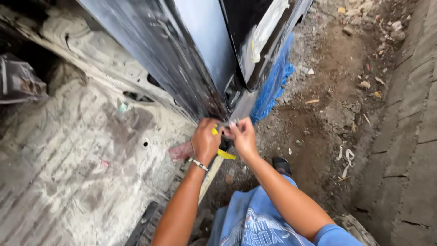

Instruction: The person sands the surface of a black car door using a sanding block and a yellow cloth. They work on the area around the door handle and the lower edge of the door, occasionally dipping the sanding block into a bucket of water.

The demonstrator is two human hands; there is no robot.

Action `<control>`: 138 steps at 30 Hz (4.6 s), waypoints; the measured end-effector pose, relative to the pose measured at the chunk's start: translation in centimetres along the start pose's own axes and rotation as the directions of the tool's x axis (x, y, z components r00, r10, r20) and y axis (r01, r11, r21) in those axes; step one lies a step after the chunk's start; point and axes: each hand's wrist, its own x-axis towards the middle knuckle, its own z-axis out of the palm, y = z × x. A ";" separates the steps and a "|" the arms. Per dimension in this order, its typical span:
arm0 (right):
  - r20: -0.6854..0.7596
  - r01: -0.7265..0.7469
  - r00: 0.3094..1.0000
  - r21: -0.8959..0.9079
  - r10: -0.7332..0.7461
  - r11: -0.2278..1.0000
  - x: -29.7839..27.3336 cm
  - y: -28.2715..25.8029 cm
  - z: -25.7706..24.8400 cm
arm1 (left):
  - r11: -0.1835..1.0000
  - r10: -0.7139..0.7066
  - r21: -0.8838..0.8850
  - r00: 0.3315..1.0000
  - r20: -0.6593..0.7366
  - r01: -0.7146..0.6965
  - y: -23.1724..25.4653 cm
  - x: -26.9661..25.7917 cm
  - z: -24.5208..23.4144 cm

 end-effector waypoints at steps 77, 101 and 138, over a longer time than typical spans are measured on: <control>0.001 0.170 0.985 -0.122 -0.171 0.978 0.0 -4.4 -0.7 | 0.958 -0.196 -0.239 0.972 -0.133 0.161 3.8 -2.9 3.9; -0.025 0.068 0.997 -0.074 -0.070 0.995 -2.1 -5.7 -0.3 | 0.866 -0.189 -0.452 0.976 0.105 0.216 3.8 -1.2 0.5; 0.096 0.007 0.995 -0.208 0.013 0.978 -3.6 -9.8 -3.1 | 0.936 -0.050 -0.336 0.986 0.159 0.102 8.1 -3.3 -0.1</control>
